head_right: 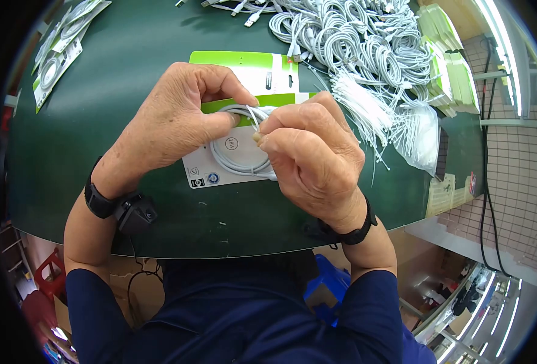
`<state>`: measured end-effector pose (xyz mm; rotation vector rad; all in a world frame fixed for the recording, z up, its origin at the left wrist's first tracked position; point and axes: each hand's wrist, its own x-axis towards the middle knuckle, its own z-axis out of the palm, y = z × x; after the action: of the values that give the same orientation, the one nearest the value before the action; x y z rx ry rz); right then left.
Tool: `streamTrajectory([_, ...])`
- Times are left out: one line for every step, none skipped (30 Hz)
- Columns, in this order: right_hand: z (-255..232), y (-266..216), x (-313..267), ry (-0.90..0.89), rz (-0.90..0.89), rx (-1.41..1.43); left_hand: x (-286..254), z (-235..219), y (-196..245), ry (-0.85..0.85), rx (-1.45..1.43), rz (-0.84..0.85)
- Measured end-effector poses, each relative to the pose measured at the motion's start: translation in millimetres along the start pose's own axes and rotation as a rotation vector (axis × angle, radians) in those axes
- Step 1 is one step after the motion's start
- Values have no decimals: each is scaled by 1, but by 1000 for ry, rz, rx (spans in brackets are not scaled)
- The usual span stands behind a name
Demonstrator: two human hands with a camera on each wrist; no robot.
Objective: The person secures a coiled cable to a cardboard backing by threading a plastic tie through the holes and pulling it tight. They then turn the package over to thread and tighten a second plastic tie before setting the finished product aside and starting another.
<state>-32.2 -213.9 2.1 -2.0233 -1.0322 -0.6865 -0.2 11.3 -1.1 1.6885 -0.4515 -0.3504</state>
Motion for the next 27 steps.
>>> streamTrajectory([0, 0, 0, -2, 4, 0, 0, 0, 0, 4, 2, 8])
streamTrajectory([1, 1, 0, -3, 8, 1, 0, 0, 0, 7, 5, 16])
streamTrajectory([1, 1, 0, -5, 12, 1, 0, 0, 0, 12, 19, 18])
streamTrajectory([2, 1, 0, 0, 13, 4, 0, 0, 0, 18, 33, 20])
streamTrajectory([3, 2, 0, 5, 13, 7, 0, 0, 0, 23, 48, 22])
streamTrajectory([4, 2, 0, 10, 14, 10, 0, 0, 1, 24, 46, 23])
streamTrajectory([4, 2, 0, 8, 13, 9, -1, 0, 2, 26, 44, 24])
streamTrajectory([5, 3, 0, 6, 12, 8, -1, 0, 2, 27, 42, 24])
streamTrajectory([5, 3, 0, 4, 11, 7, -1, 0, 2, 30, 42, 24])
streamTrajectory([5, 2, 0, 8, 16, 5, -1, 0, 2, 33, 42, 25])
streamTrajectory([6, 2, -1, 14, 20, 2, -1, 0, 2, 35, 42, 26])
streamTrajectory([6, 2, -1, 19, 23, 0, -1, 0, 2, 39, 49, 36])
streamTrajectory([6, 2, 0, 17, 23, 1, -1, 0, 2, 43, 57, 46])
streamTrajectory([6, 1, 0, 15, 23, 2, -1, 1, 2, 46, 65, 55])
streamTrajectory([6, 2, 0, 13, 23, 3, -2, 1, 2, 42, 59, 48])
streamTrajectory([6, 2, 0, 14, 22, 5, -2, 1, 2, 38, 54, 40])
streamTrajectory([6, 2, 1, 15, 21, 7, -1, 1, 3, 33, 48, 33])
streamTrajectory([7, 3, 0, 15, 21, 9, -1, 1, 2, 33, 47, 37])
streamTrajectory([7, 3, 0, 17, 23, 10, -1, 1, 1, 33, 46, 41])
streamTrajectory([8, 4, 0, 19, 25, 10, -1, 1, 1, 33, 45, 46])
streamTrajectory([8, 4, 0, 21, 26, 10, -1, 1, 1, 33, 46, 44])
streamTrajectory([8, 4, 0, 15, 28, 10, -2, 1, 2, 33, 47, 43])
streamTrajectory([8, 4, 0, 9, 30, 9, -2, 1, 2, 33, 48, 42])
streamTrajectory([8, 5, 0, 2, 32, 8, -1, 2, 1, 38, 45, 52])
streamTrajectory([8, 5, 0, -5, 30, 7, -1, 2, 0, 42, 43, 61])
streamTrajectory([8, 5, 1, -12, 28, 6, -1, 3, -2, 45, 41, 70])
streamTrajectory([8, 5, 1, -19, 26, 5, -1, 3, -2, 48, 43, 72])
